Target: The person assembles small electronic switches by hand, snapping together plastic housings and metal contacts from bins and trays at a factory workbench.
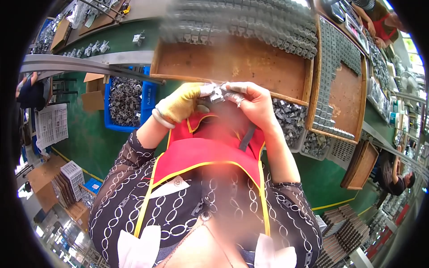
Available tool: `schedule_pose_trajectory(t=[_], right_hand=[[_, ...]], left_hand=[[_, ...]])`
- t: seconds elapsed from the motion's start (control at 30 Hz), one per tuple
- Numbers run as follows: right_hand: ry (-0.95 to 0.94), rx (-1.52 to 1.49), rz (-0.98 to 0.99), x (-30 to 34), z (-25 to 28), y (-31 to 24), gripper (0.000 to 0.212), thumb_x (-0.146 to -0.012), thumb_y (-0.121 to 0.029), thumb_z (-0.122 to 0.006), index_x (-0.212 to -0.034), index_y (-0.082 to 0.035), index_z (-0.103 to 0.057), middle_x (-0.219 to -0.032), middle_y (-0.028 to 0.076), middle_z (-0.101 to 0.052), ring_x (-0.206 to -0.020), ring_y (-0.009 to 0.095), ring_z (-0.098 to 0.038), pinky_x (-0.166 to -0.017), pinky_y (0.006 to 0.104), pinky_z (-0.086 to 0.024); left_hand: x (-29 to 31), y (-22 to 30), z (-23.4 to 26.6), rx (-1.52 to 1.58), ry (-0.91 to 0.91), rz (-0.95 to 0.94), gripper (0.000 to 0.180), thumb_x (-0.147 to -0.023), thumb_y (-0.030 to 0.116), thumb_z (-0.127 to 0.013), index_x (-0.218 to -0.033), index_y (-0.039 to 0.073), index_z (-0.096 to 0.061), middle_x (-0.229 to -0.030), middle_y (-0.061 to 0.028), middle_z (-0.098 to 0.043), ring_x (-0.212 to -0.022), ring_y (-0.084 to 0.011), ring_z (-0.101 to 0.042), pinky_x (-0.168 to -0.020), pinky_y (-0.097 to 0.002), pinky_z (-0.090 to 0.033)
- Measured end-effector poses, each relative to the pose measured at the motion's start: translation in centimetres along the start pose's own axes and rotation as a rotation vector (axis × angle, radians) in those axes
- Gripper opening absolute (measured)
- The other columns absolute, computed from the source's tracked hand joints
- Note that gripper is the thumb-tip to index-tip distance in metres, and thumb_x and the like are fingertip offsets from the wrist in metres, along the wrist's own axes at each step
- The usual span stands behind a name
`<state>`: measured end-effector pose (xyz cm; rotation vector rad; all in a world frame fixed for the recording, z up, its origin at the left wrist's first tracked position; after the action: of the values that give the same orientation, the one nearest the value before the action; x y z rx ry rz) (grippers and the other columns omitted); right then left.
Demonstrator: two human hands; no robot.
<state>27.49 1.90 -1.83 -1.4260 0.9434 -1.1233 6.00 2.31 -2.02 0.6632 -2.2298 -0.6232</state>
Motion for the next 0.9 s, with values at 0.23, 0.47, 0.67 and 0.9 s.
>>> schedule_pose_trajectory(t=[0.23,0.47,0.67,0.9], right_hand=[[0.010,0.077,0.032,0.8,0.1,-0.1,0.022,-0.087,0.009,-0.071,-0.109,0.004,-0.072,-0.107,0.011,-0.074,-0.100,0.016,-0.070,-0.091,0.0300,-0.058],[0.096,-0.361,-0.026,1.8,-0.6,4.0,0.030,-0.084,0.013,-0.072,-0.112,0.004,-0.069,-0.106,0.009,-0.071,-0.101,0.019,-0.068,-0.093,0.0326,-0.058],[-0.304,-0.255,-0.267,1.5,-1.2,0.4,0.051,-0.086,-0.011,-0.079,-0.132,0.000,-0.061,-0.116,0.005,-0.066,-0.112,0.014,-0.062,-0.096,0.0302,-0.052],[-0.169,0.389,0.300,1.1,-2.1,-0.2,0.058,-0.079,-0.007,-0.081,-0.134,-0.002,-0.062,-0.113,0.010,-0.068,-0.106,0.020,-0.064,-0.095,0.0314,-0.050]], left_hand=[[0.7,0.1,0.0,-0.207,0.042,0.012,0.041,-0.096,0.035,-0.064,-0.120,0.002,-0.067,-0.105,-0.0096,-0.071,-0.087,-0.0176,-0.069,-0.075,-0.0285,-0.054],[1.3,0.3,-0.2,-0.210,-0.065,0.153,0.044,-0.093,0.041,-0.065,-0.110,0.001,-0.071,-0.094,-0.0144,-0.073,-0.075,-0.0175,-0.071,-0.064,-0.0240,-0.053],[2.2,0.3,0.9,-0.217,-0.195,0.155,0.044,-0.092,0.041,-0.068,-0.110,0.000,-0.071,-0.091,-0.0125,-0.072,-0.072,-0.0153,-0.070,-0.056,-0.0245,-0.052],[2.4,0.6,0.5,-0.249,-0.133,0.037,0.036,-0.094,0.030,-0.069,-0.110,-0.003,-0.070,-0.094,-0.0109,-0.073,-0.078,-0.0165,-0.069,-0.063,-0.0263,-0.054]])
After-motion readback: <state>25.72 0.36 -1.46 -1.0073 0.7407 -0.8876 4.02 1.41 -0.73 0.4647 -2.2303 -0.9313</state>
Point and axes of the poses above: each hand's wrist, its own x-axis away from the middle knuckle, its own z-axis out of the back of the hand, y = z × x, the point moved 3 cm from there along -x, towards the middle knuckle
